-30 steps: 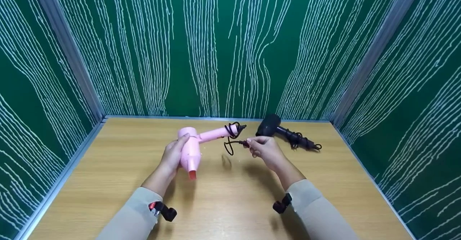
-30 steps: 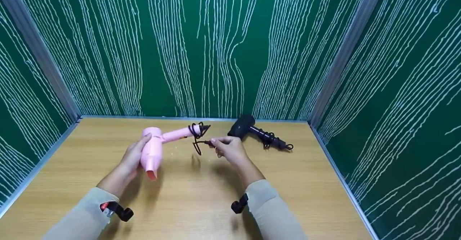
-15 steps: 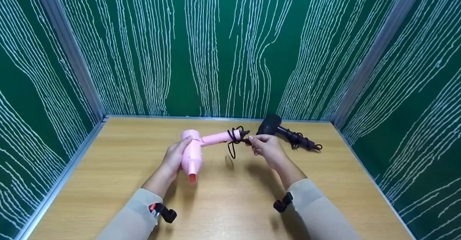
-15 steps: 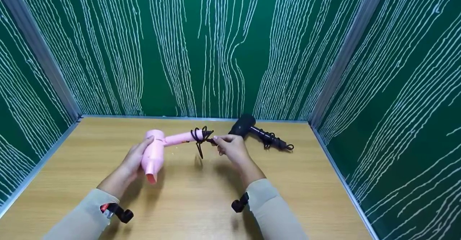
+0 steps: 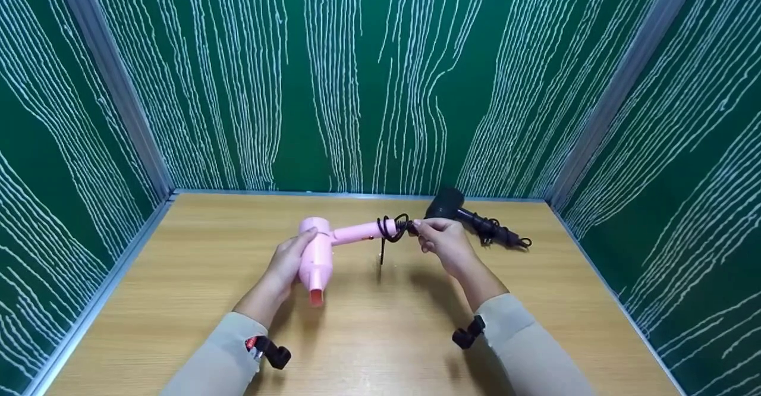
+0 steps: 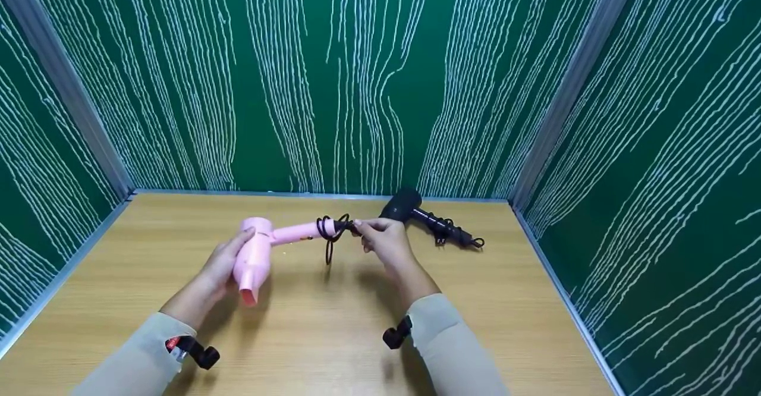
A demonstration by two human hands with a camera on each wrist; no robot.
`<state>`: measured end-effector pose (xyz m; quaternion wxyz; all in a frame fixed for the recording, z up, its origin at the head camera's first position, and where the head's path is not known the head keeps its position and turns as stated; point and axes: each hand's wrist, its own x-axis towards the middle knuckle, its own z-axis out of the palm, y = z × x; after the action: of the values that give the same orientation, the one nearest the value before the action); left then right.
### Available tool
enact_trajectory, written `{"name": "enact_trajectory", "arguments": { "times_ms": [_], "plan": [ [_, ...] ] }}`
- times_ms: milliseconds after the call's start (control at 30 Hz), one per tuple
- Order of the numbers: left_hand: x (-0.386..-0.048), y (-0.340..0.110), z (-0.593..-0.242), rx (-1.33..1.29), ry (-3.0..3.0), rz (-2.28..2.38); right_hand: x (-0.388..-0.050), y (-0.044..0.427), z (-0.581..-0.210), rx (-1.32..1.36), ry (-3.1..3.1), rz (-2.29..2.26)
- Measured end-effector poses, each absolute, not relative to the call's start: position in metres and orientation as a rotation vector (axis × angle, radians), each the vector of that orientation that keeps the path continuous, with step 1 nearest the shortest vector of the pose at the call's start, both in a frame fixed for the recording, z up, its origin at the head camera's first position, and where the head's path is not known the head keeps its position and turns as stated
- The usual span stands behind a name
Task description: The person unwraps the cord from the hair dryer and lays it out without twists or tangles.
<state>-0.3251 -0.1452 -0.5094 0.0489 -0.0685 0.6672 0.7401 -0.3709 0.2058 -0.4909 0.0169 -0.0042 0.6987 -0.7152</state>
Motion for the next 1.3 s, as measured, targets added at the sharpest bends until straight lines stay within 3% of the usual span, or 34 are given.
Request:
{"name": "enact_trajectory", "arguments": {
  "times_ms": [733, 1300],
  "plan": [
    [-0.321, -0.148, -0.512, -0.21, 2.049, 2.14, -0.371, 0.204, -0.483, -0.04, 2.146, -2.359],
    [-0.326, -0.147, -0.514, -0.352, 2.122, 2.159, -0.363, 0.2, -0.474, -0.142, 2.301, -2.313]
  ]
}}
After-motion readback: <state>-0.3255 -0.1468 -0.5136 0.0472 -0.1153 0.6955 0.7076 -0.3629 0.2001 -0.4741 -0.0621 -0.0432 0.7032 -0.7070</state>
